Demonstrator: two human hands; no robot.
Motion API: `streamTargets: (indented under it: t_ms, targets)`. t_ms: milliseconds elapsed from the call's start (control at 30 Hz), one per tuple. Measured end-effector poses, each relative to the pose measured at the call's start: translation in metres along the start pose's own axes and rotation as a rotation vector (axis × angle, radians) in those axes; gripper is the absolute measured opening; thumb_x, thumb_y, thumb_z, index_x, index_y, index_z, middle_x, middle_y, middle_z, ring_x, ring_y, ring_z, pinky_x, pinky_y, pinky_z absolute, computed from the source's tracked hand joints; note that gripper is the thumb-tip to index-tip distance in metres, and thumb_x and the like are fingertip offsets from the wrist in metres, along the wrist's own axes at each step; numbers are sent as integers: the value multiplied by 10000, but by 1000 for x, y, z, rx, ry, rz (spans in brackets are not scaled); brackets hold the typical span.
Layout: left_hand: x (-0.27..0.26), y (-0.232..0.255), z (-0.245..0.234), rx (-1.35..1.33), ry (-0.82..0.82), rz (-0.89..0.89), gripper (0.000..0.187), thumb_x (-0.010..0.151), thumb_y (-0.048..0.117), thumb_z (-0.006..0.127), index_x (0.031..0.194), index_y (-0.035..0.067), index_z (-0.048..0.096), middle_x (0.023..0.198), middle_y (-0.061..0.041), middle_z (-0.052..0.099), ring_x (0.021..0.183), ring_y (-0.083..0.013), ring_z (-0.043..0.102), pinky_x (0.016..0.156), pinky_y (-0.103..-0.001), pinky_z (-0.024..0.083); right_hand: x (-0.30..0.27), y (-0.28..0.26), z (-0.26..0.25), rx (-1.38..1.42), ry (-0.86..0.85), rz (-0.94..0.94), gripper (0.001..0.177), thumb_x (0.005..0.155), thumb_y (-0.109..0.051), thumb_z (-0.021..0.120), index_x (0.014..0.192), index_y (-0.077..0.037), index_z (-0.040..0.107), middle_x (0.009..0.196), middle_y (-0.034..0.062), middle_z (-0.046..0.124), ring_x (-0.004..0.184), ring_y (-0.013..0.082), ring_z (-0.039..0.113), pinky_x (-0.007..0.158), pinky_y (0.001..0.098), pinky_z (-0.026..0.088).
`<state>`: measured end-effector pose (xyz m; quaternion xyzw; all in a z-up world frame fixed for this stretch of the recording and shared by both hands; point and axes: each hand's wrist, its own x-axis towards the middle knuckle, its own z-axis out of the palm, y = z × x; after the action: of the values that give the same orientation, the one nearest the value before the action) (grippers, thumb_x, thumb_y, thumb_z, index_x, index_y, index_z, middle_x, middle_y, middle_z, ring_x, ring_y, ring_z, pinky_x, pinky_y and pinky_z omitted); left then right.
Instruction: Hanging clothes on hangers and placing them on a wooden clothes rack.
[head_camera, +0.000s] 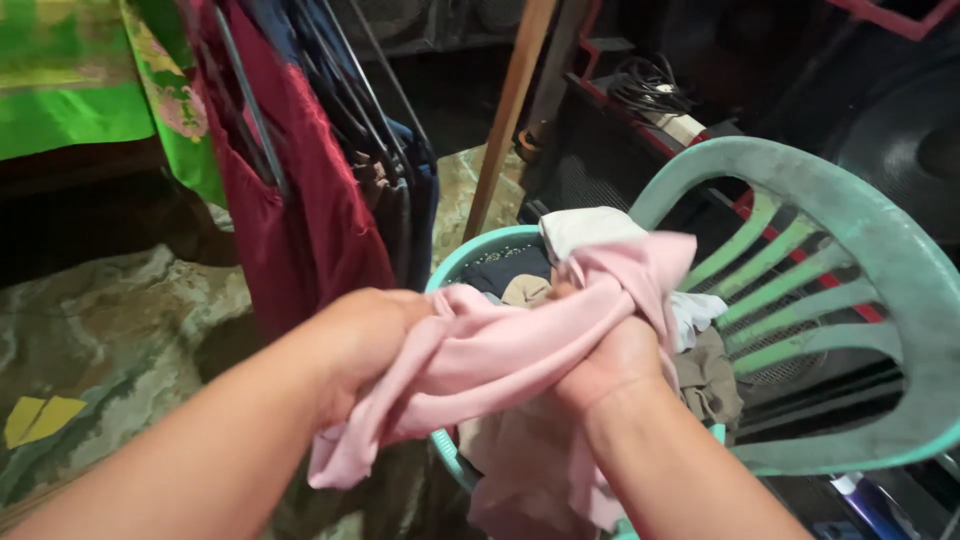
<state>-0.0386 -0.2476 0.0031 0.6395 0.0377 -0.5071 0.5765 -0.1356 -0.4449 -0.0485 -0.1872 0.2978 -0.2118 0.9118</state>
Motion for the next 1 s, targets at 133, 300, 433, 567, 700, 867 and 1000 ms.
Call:
streamTargets:
  t_ms: [133,300,433,567,700,867,1000]
  targets:
    - [32,4,-17,-235,-122,-6,437,1006,431,527,1070,50,730,895,-121,744,729,-225,685,633,-370,597,-18,6,4,99,-809,258,180,1074,-195,623,1036,-23,663,872,94,658,832,222,615,769,340,530]
    - [-5,39,-17,-421,-482,242,547,946,523,436,1098,55,674,996,-136,764,925,-290,733,870,-449,583,-33,12,11,62,-787,205,208,1062,-226,615,1066,-22,655,913,102,661,866,230,619,795,354,529]
    - [-1,37,-35,-476,-635,91,377,963,304,581,1098,-40,651,1009,-196,753,930,-307,731,910,-466,583,-39,23,26,30,-790,194,236,1053,-251,608,1089,-21,648,946,107,662,894,237,622,816,365,528]
    - [-17,33,-42,-371,-529,142,332,918,145,565,1151,-77,650,1091,-214,748,995,-301,736,934,-439,585,-42,40,42,-1,-796,199,268,1044,-275,601,1113,-20,642,979,113,664,922,244,625,836,377,527]
    - [-35,11,-38,-240,-429,60,380,935,337,572,1128,40,712,1062,-153,777,947,-230,728,862,-383,584,-39,53,53,-32,-796,196,302,1034,-300,595,1137,-19,635,1012,119,666,950,251,629,857,388,526]
    - [-39,-10,-70,-94,-201,108,450,976,388,564,1175,18,727,1106,-90,778,946,-184,683,850,-352,536,-18,80,60,-66,-782,202,347,1023,-331,587,1166,-18,627,1053,126,669,985,260,632,883,402,525]
    - [-61,-2,-95,-172,-98,311,520,942,478,510,1186,71,721,1114,-87,792,976,-190,740,895,-356,591,-55,100,90,-99,-798,196,384,1013,-356,581,1190,-17,621,1086,132,670,1012,267,635,903,414,523]
